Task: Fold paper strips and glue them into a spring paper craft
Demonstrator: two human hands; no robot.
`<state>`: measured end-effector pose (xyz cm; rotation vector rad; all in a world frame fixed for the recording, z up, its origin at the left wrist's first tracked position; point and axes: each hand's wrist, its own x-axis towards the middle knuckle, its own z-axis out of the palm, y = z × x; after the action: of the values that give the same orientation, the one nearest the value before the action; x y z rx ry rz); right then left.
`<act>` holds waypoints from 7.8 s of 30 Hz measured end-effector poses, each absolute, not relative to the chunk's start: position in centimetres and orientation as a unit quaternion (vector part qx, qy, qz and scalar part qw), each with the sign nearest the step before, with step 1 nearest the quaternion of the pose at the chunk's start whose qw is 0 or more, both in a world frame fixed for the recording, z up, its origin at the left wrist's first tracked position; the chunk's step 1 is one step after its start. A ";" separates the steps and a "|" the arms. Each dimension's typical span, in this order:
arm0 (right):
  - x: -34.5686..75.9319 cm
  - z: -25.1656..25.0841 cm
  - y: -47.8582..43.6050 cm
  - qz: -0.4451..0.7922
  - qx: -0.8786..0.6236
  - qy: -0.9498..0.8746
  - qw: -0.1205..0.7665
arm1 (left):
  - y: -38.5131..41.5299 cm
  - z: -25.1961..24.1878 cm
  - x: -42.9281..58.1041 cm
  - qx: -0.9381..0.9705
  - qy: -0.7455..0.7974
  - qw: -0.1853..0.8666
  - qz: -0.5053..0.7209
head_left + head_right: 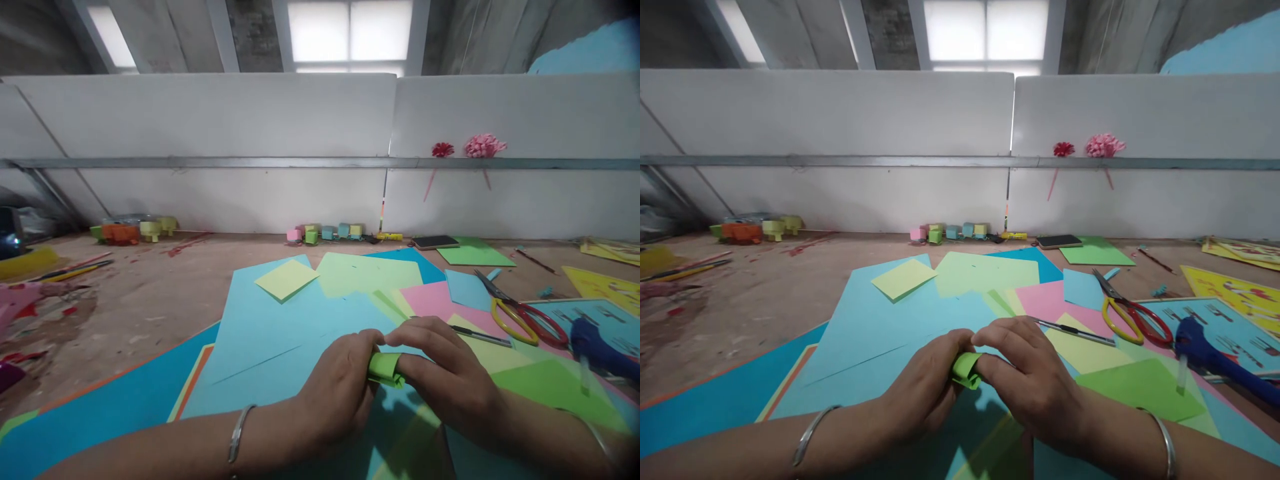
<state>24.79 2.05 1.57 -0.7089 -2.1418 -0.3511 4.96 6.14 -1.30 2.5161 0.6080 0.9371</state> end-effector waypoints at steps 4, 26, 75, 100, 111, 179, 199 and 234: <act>24.9 1.8 2.3 -0.073 -0.262 -0.856 0.440 | 6.2 -0.8 5.2 0.891 0.195 0.290 0.290; 25.5 2.6 2.2 0.114 -0.348 -0.767 0.527 | 6.5 -0.5 5.7 0.782 0.165 0.537 0.270; 24.4 2.5 1.2 0.157 -0.349 -0.816 0.433 | 5.1 0.6 5.4 0.828 0.182 0.309 0.430; 25.6 2.0 3.0 0.134 -0.343 -0.777 0.511 | 6.3 0.4 5.3 0.827 0.243 0.278 0.424; 25.5 1.4 3.1 -0.213 -0.354 -0.848 0.333 | 7.6 -0.2 5.0 0.878 0.208 0.051 0.427; 24.9 3.5 1.1 -0.136 -0.342 -0.846 0.387 | 7.0 -0.7 5.3 0.857 0.203 0.346 0.322; 24.5 4.3 0.4 0.020 -0.404 -0.796 0.451 | 6.2 -0.6 5.2 0.832 0.187 0.400 0.335; 24.1 2.8 0.7 -0.050 -0.353 -0.830 0.429 | 5.6 -0.2 5.4 0.839 0.162 0.380 0.354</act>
<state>24.09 0.71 2.84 -0.8808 -2.0712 -0.1249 5.37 5.64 -0.24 2.1432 0.4139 0.9052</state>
